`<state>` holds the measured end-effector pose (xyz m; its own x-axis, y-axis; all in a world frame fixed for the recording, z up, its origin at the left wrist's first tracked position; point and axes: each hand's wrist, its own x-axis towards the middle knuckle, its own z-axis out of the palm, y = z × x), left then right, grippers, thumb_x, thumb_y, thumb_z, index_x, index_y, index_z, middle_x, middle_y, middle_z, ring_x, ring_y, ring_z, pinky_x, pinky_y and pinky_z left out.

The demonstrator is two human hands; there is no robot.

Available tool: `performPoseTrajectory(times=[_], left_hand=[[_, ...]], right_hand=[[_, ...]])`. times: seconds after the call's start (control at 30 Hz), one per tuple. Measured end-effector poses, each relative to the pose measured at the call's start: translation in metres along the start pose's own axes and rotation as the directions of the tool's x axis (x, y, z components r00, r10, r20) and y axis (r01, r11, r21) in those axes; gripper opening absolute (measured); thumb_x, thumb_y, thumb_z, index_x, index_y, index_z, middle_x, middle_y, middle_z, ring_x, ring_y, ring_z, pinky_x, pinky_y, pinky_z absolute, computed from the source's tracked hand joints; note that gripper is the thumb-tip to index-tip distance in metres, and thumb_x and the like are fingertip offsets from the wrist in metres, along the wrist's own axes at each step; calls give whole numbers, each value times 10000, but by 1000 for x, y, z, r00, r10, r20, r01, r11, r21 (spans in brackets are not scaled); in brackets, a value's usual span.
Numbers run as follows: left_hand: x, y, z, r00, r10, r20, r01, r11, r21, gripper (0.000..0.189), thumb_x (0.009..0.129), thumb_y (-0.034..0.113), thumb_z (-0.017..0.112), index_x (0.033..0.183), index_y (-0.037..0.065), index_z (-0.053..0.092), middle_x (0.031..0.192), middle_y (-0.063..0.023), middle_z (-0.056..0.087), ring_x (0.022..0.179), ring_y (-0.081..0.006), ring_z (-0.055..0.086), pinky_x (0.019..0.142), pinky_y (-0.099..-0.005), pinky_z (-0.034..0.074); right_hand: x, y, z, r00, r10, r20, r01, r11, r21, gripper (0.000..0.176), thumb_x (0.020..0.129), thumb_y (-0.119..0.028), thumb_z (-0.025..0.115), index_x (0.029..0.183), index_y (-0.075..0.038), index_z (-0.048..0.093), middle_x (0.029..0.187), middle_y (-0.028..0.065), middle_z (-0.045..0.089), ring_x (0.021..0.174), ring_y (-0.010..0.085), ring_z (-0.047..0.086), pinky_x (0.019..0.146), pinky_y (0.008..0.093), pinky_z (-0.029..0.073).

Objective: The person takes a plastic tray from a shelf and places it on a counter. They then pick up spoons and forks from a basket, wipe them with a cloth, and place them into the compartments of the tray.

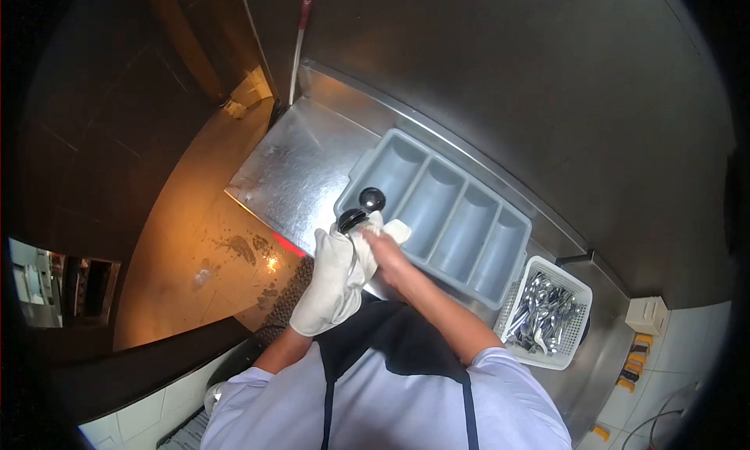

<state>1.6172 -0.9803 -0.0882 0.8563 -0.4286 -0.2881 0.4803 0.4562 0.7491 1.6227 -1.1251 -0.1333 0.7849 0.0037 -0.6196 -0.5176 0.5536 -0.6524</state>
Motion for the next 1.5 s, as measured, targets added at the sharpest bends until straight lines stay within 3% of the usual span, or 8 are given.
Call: performPoseTrajectory(times=[0.37,0.53,0.73,0.83,0.9,1.1,1.4,1.5], left_hand=[[12,38,-13,973,-198,118,224,933,-283,332,1110,400,437,998,119,573,760,5,530,571,-84,472,486,-233,391],[30,42,-15,943,-226,244,285,928,-239,336,1115,408,424,992,126,559,740,13,515,544,-95,462,472,-233,365],[24,66,31,914,-260,312,218,962,165,85,1063,171,539,1103,124,598,835,40,570,674,-44,537,561,-193,442],[59,10,20,629,-509,587,762,253,-597,158,1066,216,505,1026,118,623,808,33,586,696,-42,582,585,-210,485],[54,-1,19,687,-444,574,651,27,-758,168,1056,144,510,1144,75,635,945,9,628,865,-62,626,741,-220,535],[20,53,58,898,-218,383,257,965,-55,351,1079,145,489,1396,3,543,1263,-65,623,1162,-114,607,1021,-245,500],[-23,95,91,955,-115,272,58,976,208,382,1046,148,564,1404,19,534,1253,-73,654,1102,-124,648,947,-288,510],[-37,84,37,972,2,234,-212,431,877,359,987,194,648,1299,23,596,1081,-157,718,1012,-175,696,852,-350,557]], right_hand=[[-18,-53,-17,940,-325,103,307,939,157,476,1047,-387,564,1308,9,610,1263,137,689,1206,255,650,1081,412,480],[-67,-68,-33,726,-630,274,125,514,849,643,1063,-477,333,1479,-9,478,1504,192,526,1415,351,474,1221,521,311],[-53,-56,-31,817,-553,164,463,798,386,499,945,-158,608,1415,-4,542,1374,126,625,1282,280,590,1103,420,462],[-43,-68,-24,707,-697,121,607,510,-609,483,906,-94,708,1366,-4,590,1261,75,675,1129,190,654,982,333,515],[-43,-73,-6,715,-698,-38,648,683,-337,409,929,-58,657,1331,14,622,1137,95,736,1020,212,703,915,312,537],[-39,-62,-18,469,-882,44,655,314,-687,367,938,8,549,1293,33,635,1090,193,752,1012,250,743,877,360,554],[-45,-62,-17,347,-911,-225,688,410,-599,319,931,41,494,1221,18,624,1056,149,725,1016,211,698,910,337,523],[-46,-66,-16,480,-849,-222,717,525,-458,308,948,2,549,1246,-12,625,1102,87,700,1050,158,651,937,316,508]])
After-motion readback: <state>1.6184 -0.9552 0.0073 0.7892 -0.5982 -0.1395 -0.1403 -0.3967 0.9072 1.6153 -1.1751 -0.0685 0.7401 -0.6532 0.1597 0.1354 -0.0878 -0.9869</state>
